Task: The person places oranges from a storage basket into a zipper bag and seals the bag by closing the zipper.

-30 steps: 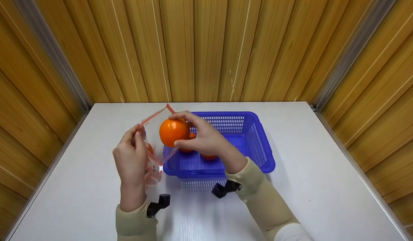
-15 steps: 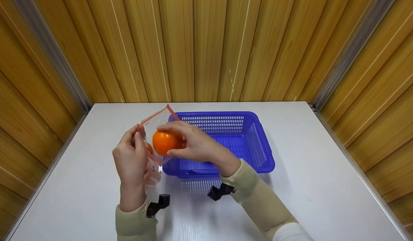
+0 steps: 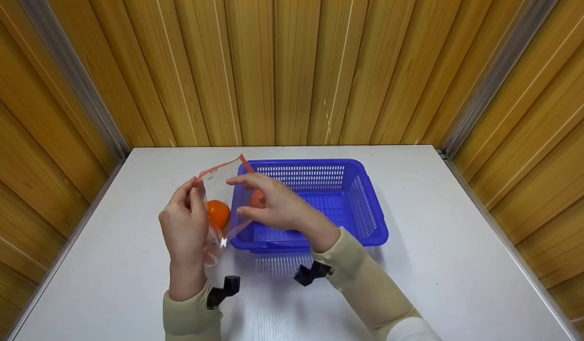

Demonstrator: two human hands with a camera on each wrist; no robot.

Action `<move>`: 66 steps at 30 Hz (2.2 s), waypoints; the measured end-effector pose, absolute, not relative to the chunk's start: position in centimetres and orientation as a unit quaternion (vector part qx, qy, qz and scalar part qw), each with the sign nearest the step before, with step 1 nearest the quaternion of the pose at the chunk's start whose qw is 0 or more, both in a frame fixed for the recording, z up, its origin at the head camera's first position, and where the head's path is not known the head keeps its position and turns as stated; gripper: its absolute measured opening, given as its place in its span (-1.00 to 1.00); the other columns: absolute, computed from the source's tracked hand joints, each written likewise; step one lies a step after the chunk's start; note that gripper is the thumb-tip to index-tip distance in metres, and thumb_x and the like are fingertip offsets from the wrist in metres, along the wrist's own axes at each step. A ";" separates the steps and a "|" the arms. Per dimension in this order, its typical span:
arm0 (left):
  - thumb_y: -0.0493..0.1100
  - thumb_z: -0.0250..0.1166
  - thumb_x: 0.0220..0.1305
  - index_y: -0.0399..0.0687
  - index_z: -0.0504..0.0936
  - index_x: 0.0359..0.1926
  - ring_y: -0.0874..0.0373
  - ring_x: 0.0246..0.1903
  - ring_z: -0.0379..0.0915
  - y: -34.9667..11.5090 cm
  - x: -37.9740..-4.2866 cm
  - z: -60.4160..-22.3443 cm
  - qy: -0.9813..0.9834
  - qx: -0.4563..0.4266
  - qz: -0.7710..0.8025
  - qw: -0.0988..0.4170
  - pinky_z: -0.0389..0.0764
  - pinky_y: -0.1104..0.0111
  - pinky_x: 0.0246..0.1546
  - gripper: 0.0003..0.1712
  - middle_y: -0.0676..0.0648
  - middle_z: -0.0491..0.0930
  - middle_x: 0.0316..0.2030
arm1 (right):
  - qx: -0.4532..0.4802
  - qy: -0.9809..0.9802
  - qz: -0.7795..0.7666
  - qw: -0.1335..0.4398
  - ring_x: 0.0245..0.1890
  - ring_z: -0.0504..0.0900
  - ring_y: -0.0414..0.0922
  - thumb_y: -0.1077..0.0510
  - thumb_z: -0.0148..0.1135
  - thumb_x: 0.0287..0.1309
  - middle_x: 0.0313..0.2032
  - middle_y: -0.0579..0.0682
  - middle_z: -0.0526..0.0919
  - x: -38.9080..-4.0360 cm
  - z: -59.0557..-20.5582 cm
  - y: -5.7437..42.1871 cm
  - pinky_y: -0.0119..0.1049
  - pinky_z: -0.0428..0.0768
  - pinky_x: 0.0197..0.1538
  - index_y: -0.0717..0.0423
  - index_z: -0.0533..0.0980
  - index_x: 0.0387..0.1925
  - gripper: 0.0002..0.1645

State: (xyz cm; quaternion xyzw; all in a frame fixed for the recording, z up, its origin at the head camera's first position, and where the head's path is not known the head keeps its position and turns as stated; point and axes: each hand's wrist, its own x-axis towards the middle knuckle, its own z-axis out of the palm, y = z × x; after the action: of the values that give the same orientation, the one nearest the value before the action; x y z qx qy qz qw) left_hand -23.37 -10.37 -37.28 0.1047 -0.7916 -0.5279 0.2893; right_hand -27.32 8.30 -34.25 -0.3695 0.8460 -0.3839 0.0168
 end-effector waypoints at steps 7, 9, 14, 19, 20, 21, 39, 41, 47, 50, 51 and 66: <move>-0.24 0.14 0.54 -0.28 0.62 0.25 -0.16 0.12 0.68 -10.4 -23.4 -37.4 -0.793 0.105 -0.522 0.294 0.70 0.22 -0.02 -0.63 -0.27 0.70 0.14 | -0.369 0.837 -0.402 0.024 0.34 0.53 0.07 0.18 0.37 0.31 0.40 0.04 0.49 -27.3 -34.3 8.5 0.06 0.66 0.28 -0.02 0.44 0.39 -0.36; -0.25 0.14 0.54 -0.30 0.63 0.23 -0.17 0.10 0.69 -10.5 -23.5 -37.5 -0.795 0.103 -0.515 0.304 0.71 0.20 -0.04 -0.63 -0.28 0.71 0.12 | -0.368 0.837 -0.404 0.024 0.34 0.54 0.07 0.18 0.35 0.32 0.39 0.05 0.50 -27.3 -34.3 8.6 0.07 0.64 0.31 0.00 0.44 0.39 -0.37; -0.26 0.15 0.53 -0.33 0.64 0.22 -0.17 0.07 0.71 -10.5 -23.7 -37.8 -0.795 0.100 -0.507 0.317 0.72 0.18 -0.06 -0.64 -0.29 0.72 0.09 | -0.363 0.841 -0.401 0.023 0.33 0.54 0.03 0.15 0.34 0.34 0.39 0.02 0.51 -27.5 -34.2 9.0 -0.02 0.57 0.40 -0.01 0.44 0.40 -0.38; -0.26 0.14 0.54 -0.32 0.63 0.23 -0.16 0.09 0.70 -10.5 -23.7 -37.7 -0.795 0.104 -0.511 0.310 0.71 0.19 -0.03 -0.63 -0.28 0.72 0.10 | -0.354 0.843 -0.406 0.016 0.32 0.55 0.01 0.13 0.34 0.35 0.35 0.04 0.54 -27.8 -34.2 9.5 -0.01 0.52 0.44 -0.03 0.45 0.39 -0.39; -0.26 0.14 0.54 -0.31 0.63 0.23 -0.16 0.10 0.70 -10.5 -23.7 -37.6 -0.795 0.105 -0.511 0.309 0.71 0.19 -0.03 -0.63 -0.28 0.72 0.10 | -0.351 0.843 -0.407 0.016 0.32 0.55 0.01 0.13 0.34 0.35 0.35 0.04 0.54 -27.9 -34.3 9.7 0.00 0.51 0.45 -0.03 0.45 0.39 -0.39; -0.26 0.14 0.54 -0.31 0.63 0.23 -0.16 0.10 0.69 -10.5 -23.7 -37.6 -0.795 0.106 -0.512 0.308 0.71 0.19 -0.02 -0.63 -0.28 0.72 0.11 | -0.349 0.843 -0.408 0.015 0.32 0.55 0.02 0.13 0.34 0.35 0.35 0.05 0.54 -28.0 -34.3 9.8 0.00 0.51 0.45 -0.01 0.45 0.39 -0.39; -0.28 0.16 0.52 -0.32 0.65 0.20 -0.16 0.08 0.71 -10.4 -23.7 -37.8 -0.792 0.101 -0.511 0.319 0.70 0.23 -0.02 -0.65 -0.28 0.72 0.09 | -0.289 0.840 -0.460 0.016 0.33 0.55 0.05 0.18 0.33 0.34 0.35 0.01 0.55 -30.9 -34.0 13.0 0.02 0.63 0.32 0.04 0.46 0.36 -0.42; -0.29 0.16 0.51 -0.34 0.65 0.19 -0.17 0.09 0.70 -10.4 -23.8 -37.8 -0.792 0.099 -0.507 0.325 0.71 0.15 0.01 -0.66 -0.29 0.72 0.09 | -0.273 0.844 -0.461 0.020 0.32 0.56 0.05 0.18 0.34 0.33 0.35 0.02 0.56 -31.4 -34.0 13.3 0.04 0.61 0.35 0.03 0.46 0.36 -0.41; -0.28 0.16 0.52 -0.35 0.64 0.20 -0.18 0.12 0.68 -10.4 -23.9 -37.9 -0.796 0.100 -0.505 0.319 0.70 0.13 0.03 -0.65 -0.30 0.71 0.11 | -0.231 0.872 -0.430 0.037 0.32 0.57 0.06 0.12 0.34 0.33 0.35 0.05 0.56 -32.9 -34.7 14.1 0.07 0.55 0.39 -0.04 0.46 0.36 -0.41; -0.28 0.16 0.52 -0.34 0.64 0.21 -0.18 0.13 0.68 -10.4 -23.9 -37.8 -0.797 0.102 -0.505 0.315 0.70 0.14 0.03 -0.65 -0.29 0.71 0.12 | -0.216 0.881 -0.418 0.052 0.33 0.55 0.10 0.12 0.35 0.33 0.35 0.09 0.55 -33.6 -35.1 14.4 0.09 0.53 0.41 -0.02 0.46 0.36 -0.41; -0.28 0.16 0.52 -0.34 0.64 0.21 -0.17 0.13 0.68 -10.4 -23.9 -37.8 -0.797 0.102 -0.505 0.315 0.70 0.15 0.03 -0.64 -0.29 0.71 0.12 | -0.211 0.884 -0.413 0.058 0.34 0.55 0.11 0.11 0.35 0.32 0.35 0.10 0.55 -33.9 -35.2 14.5 0.09 0.52 0.42 -0.02 0.46 0.35 -0.41; -0.29 0.16 0.52 -0.36 0.64 0.19 -0.18 0.13 0.68 -10.4 -23.8 -37.9 -0.793 0.097 -0.513 0.315 0.69 0.18 0.02 -0.65 -0.30 0.71 0.11 | -0.182 0.927 -0.293 0.144 0.39 0.47 0.21 0.11 0.40 0.24 0.35 0.26 0.51 -37.4 -37.3 15.2 0.12 0.44 0.47 0.04 0.48 0.34 -0.37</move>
State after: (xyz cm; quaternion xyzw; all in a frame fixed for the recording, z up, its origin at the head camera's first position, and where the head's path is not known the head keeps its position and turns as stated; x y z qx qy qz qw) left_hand -23.78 -10.45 -37.88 0.0965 -0.7926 -0.5127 0.3155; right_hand -37.43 15.24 -37.25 -0.1818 0.9275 -0.2930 0.1445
